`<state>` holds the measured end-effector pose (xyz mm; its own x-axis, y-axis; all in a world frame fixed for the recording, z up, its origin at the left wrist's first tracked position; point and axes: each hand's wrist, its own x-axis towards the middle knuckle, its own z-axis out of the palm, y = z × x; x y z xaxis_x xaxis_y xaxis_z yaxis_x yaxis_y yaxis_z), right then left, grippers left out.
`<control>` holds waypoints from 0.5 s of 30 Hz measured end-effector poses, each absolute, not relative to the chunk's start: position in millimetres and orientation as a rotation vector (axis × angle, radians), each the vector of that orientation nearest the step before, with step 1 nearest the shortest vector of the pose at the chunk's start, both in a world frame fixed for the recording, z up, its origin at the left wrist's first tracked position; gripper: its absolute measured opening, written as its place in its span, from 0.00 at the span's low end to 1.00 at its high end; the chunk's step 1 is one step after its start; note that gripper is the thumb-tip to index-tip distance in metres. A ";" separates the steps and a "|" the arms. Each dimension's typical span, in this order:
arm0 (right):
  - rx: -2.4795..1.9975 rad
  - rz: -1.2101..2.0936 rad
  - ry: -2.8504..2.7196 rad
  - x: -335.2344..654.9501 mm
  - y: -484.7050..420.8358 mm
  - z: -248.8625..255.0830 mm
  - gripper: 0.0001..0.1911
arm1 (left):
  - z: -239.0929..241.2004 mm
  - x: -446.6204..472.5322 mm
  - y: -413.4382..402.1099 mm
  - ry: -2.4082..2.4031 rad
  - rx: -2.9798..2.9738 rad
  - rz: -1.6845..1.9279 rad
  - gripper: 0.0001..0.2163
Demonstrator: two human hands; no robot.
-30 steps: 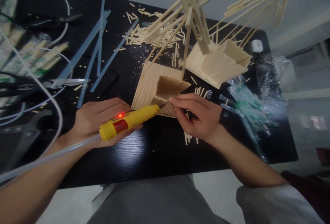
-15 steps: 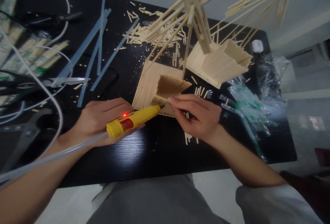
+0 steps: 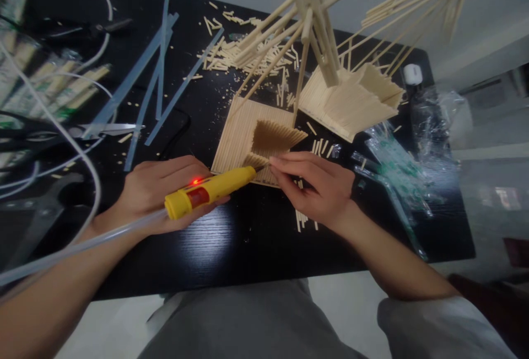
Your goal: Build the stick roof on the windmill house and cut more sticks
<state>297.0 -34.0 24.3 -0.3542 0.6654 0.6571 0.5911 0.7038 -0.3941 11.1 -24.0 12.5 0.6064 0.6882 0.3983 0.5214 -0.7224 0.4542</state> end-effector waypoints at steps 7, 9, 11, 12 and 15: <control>-1.004 0.171 -2.043 295.7 -35.6 25.6 0.10 | 16.3 13.6 -23.5 0.986 2.512 0.827 0.06; -1.002 0.189 -2.043 296.2 -35.9 25.4 0.11 | 16.0 14.1 -23.4 0.977 2.521 0.851 0.06; -0.999 0.202 -2.041 296.3 -35.9 25.3 0.11 | 15.6 14.3 -23.3 0.970 2.531 0.868 0.06; -1.003 0.208 -2.040 296.2 -35.9 25.4 0.11 | 15.6 14.4 -23.3 0.967 2.533 0.869 0.06; -1.018 0.208 -2.033 294.9 -35.4 26.6 0.11 | 16.2 14.6 -23.9 0.986 2.534 0.860 0.07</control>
<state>294.9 -35.4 26.6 -0.3249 0.7255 0.6067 0.5877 0.6575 -0.4715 14.6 -23.9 16.2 0.5877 0.6879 0.4260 0.5155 -0.7241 0.4581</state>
